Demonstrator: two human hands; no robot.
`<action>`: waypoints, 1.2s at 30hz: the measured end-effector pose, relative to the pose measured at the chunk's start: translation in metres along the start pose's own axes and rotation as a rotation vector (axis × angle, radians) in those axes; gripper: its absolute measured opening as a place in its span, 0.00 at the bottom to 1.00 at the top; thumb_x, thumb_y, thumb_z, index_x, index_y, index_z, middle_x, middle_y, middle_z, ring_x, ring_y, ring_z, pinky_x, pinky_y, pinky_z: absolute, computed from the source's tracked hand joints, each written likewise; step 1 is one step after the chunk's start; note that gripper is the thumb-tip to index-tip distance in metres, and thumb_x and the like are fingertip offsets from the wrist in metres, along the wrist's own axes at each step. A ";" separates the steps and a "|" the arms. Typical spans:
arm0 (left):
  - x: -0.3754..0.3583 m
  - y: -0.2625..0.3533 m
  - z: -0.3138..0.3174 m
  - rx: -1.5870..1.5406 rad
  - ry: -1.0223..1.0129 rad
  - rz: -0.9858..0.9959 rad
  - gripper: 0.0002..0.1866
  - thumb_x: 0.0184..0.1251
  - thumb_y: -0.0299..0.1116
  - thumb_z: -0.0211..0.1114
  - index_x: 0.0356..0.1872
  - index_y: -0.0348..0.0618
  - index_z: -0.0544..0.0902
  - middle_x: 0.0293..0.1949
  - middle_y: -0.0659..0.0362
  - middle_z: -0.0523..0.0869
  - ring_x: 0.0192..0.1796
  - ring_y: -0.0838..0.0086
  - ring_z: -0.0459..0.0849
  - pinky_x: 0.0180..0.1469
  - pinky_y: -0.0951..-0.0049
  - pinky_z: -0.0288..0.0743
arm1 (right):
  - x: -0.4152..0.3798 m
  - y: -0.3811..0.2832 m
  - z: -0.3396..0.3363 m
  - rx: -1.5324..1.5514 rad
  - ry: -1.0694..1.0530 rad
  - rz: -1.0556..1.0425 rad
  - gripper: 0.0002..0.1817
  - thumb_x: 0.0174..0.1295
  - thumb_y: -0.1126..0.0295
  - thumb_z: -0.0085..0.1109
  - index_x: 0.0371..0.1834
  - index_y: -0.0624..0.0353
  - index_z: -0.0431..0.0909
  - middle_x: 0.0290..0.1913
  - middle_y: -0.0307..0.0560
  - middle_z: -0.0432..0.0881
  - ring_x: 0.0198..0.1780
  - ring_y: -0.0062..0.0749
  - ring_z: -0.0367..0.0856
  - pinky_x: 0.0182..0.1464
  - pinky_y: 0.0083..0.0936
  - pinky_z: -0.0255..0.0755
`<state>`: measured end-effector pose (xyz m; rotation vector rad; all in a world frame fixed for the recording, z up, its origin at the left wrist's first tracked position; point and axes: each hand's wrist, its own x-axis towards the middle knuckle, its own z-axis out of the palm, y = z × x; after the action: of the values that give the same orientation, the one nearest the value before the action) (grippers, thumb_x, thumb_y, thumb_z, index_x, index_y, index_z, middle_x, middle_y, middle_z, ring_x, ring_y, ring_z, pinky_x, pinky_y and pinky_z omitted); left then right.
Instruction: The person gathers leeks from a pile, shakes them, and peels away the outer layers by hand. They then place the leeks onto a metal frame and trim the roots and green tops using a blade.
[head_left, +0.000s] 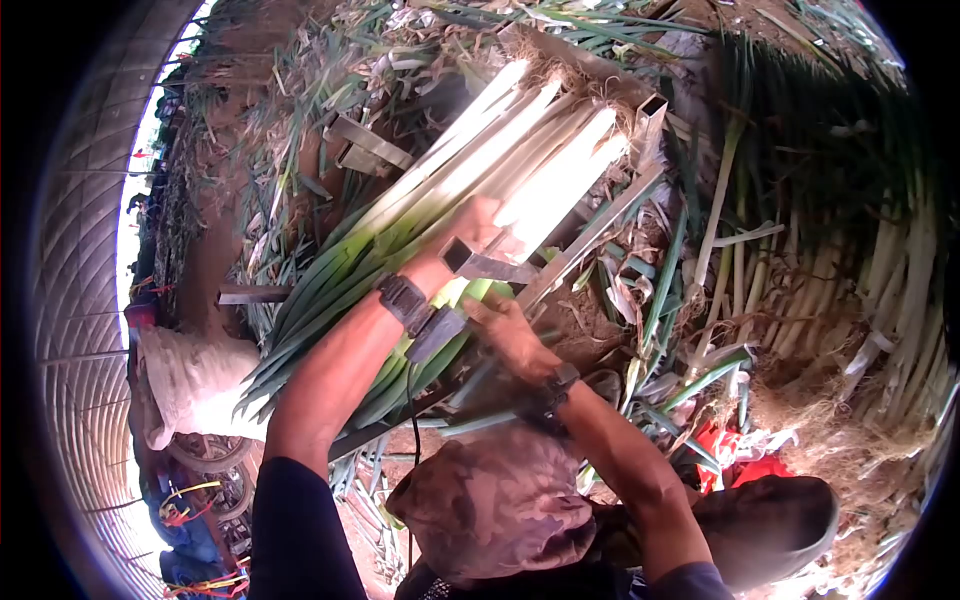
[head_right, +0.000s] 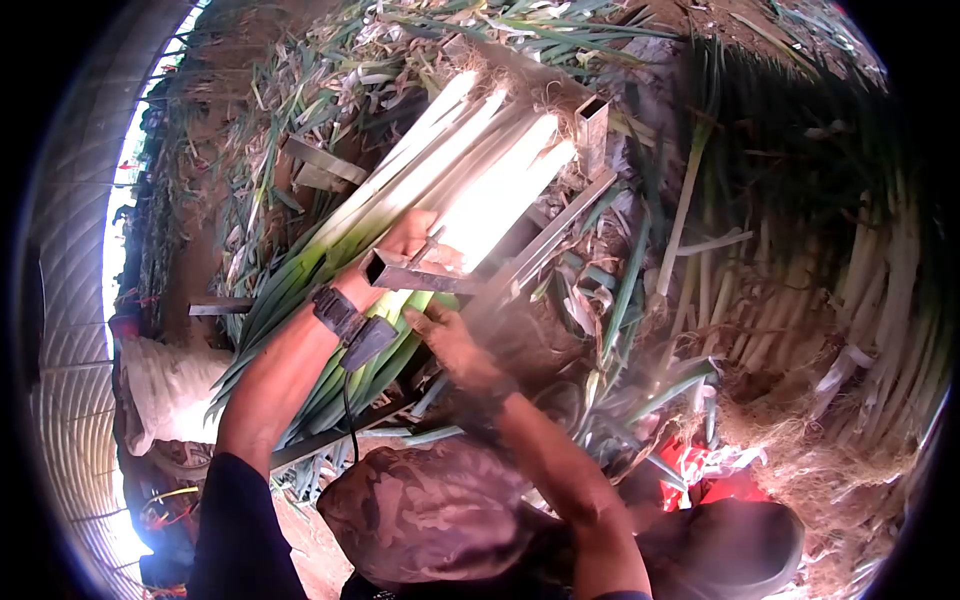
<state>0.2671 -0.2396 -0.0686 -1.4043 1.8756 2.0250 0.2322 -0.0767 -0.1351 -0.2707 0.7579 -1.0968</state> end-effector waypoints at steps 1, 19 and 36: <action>0.003 -0.002 -0.003 -0.064 -0.109 0.026 0.10 0.66 0.27 0.67 0.42 0.34 0.76 0.35 0.53 0.85 0.39 0.72 0.88 0.42 0.71 0.88 | -0.002 0.000 0.004 0.047 0.066 -0.005 0.31 0.67 0.55 0.63 0.65 0.65 0.69 0.61 0.50 0.77 0.60 0.34 0.77 0.59 0.29 0.73; 0.007 0.006 0.017 0.166 0.160 0.394 0.29 0.64 0.57 0.66 0.52 0.42 0.86 0.41 0.53 0.90 0.38 0.76 0.84 0.46 0.73 0.78 | 0.010 0.006 0.002 0.103 0.104 -0.069 0.12 0.72 0.59 0.58 0.40 0.57 0.79 0.34 0.39 0.84 0.31 0.21 0.78 0.27 0.19 0.70; -0.104 -0.031 0.021 1.202 0.289 0.549 0.22 0.58 0.33 0.69 0.53 0.37 0.75 0.48 0.46 0.80 0.49 0.51 0.80 0.52 0.54 0.76 | 0.028 0.083 -0.044 -0.681 -0.025 -0.491 0.09 0.68 0.66 0.58 0.44 0.59 0.80 0.36 0.45 0.86 0.27 0.30 0.81 0.31 0.26 0.78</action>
<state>0.3345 -0.1606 -0.0313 -0.8508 2.9552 0.3653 0.2671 -0.0561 -0.2245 -1.0902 1.0608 -1.2554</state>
